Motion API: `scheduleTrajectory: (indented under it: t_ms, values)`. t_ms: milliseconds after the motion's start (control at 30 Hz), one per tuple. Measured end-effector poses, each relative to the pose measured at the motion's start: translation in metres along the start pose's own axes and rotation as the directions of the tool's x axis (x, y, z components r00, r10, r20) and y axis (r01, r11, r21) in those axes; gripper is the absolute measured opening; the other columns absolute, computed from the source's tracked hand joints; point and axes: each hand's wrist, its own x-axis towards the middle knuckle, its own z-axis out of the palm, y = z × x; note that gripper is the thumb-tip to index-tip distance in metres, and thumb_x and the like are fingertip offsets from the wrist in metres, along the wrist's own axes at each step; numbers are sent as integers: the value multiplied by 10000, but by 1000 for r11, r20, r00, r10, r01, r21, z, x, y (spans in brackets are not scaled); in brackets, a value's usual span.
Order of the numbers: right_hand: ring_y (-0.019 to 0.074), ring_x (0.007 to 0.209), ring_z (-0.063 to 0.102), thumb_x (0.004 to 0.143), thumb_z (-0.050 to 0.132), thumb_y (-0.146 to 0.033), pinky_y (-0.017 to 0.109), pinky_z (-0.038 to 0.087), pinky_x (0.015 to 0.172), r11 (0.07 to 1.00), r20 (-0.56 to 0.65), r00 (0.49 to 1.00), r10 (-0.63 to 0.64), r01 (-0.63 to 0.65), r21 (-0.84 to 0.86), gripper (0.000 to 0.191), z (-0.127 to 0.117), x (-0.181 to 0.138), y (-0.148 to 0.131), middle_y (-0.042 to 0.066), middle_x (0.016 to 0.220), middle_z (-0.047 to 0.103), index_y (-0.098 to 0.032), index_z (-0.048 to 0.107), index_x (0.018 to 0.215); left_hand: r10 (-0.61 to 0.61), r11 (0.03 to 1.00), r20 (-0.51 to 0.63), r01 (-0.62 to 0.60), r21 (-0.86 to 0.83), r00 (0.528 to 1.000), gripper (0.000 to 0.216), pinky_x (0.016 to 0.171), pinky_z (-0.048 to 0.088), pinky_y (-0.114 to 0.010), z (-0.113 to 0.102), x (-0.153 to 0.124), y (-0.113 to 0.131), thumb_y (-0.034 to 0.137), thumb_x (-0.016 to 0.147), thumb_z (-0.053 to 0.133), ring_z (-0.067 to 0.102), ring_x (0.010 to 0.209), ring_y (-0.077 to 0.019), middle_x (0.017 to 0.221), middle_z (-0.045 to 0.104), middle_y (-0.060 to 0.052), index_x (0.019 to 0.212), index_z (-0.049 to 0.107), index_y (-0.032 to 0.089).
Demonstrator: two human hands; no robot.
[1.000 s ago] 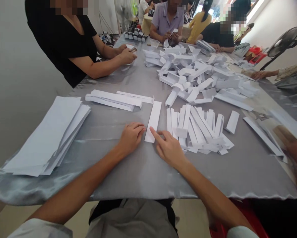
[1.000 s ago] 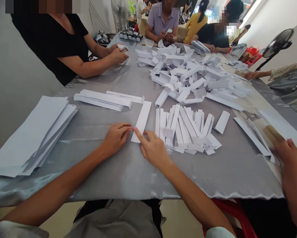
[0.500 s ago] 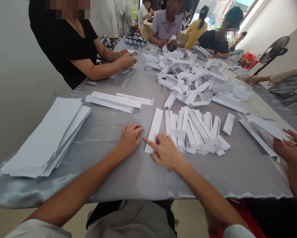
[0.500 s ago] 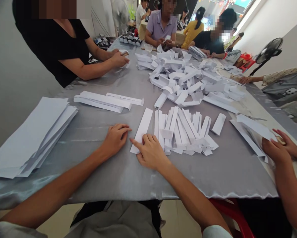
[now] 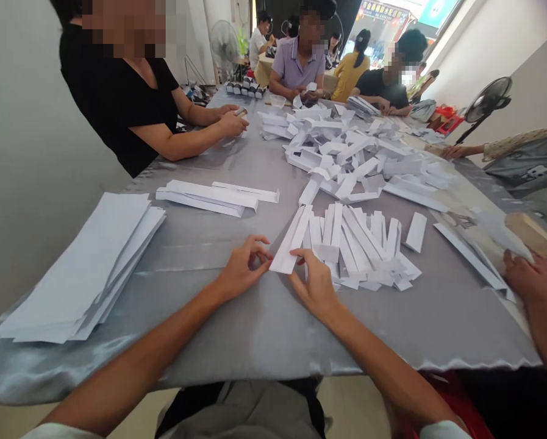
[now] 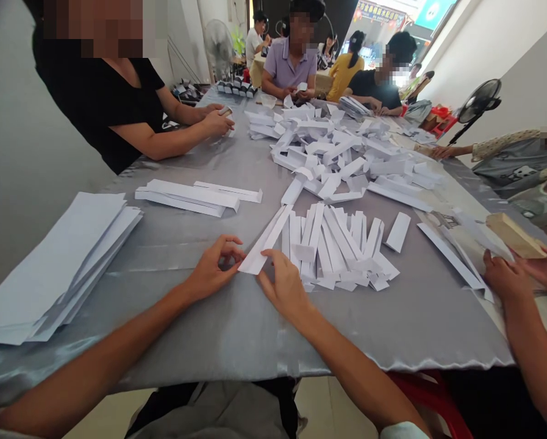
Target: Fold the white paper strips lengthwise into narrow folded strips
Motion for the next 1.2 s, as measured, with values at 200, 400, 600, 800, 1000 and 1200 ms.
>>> scheduleTrajectory:
  t_ms: [200, 400, 600, 800, 1000, 1200]
  values:
    - [230, 1131, 764, 1012, 685, -268, 426, 622, 1026, 904, 22, 991, 134, -131, 408, 339, 6, -3, -11, 73, 1228, 774, -269, 578, 1333, 24, 899, -6, -24, -436, 1000, 217, 887, 572, -314, 13, -5, 3, 331, 924, 841, 735, 942, -185, 1013, 783, -67, 1050, 742, 185]
    - [218, 1184, 756, 1047, 646, -291, 414, 610, 1094, 867, 21, 993, 115, -110, 486, 204, 11, -8, -13, 67, 1264, 762, -273, 640, 1250, 17, 878, -101, -64, -474, 995, 178, 837, 585, -292, 13, -3, -2, 290, 843, 916, 751, 906, -184, 987, 814, -73, 955, 821, 188]
    - [215, 1147, 762, 1036, 645, -296, 392, 634, 1053, 862, 16, 987, 159, -146, 486, 165, 14, -10, -9, 71, 1268, 758, -252, 689, 1189, 23, 880, -81, -59, -472, 996, 170, 845, 601, -308, 12, -3, -1, 270, 829, 923, 766, 955, -206, 1050, 827, -93, 964, 849, 197]
    - [218, 1131, 757, 1038, 652, -272, 380, 641, 1010, 864, 13, 989, 148, -136, 485, 122, 12, -8, -8, 80, 1291, 751, -246, 742, 1116, -43, 897, -101, -6, -441, 994, 186, 868, 607, -311, 13, -6, -5, 300, 824, 927, 770, 906, -192, 988, 836, -64, 977, 863, 217]
    - [218, 1049, 759, 1035, 704, -318, 365, 651, 922, 856, -19, 985, 170, -138, 499, 104, 13, -8, -9, 73, 1172, 760, -251, 778, 1066, -17, 914, -129, -37, -403, 991, 129, 901, 628, -338, 12, -6, -2, 305, 792, 945, 789, 936, -216, 980, 842, -68, 863, 871, 226]
    - [210, 927, 777, 1016, 755, -358, 353, 637, 863, 794, 29, 963, 269, -238, 559, 162, 18, -9, -9, 38, 988, 794, -262, 736, 1144, -83, 886, -128, 15, -464, 988, 230, 819, 627, -311, 15, -8, 5, 296, 809, 944, 787, 828, -194, 870, 825, -44, 891, 760, 186]
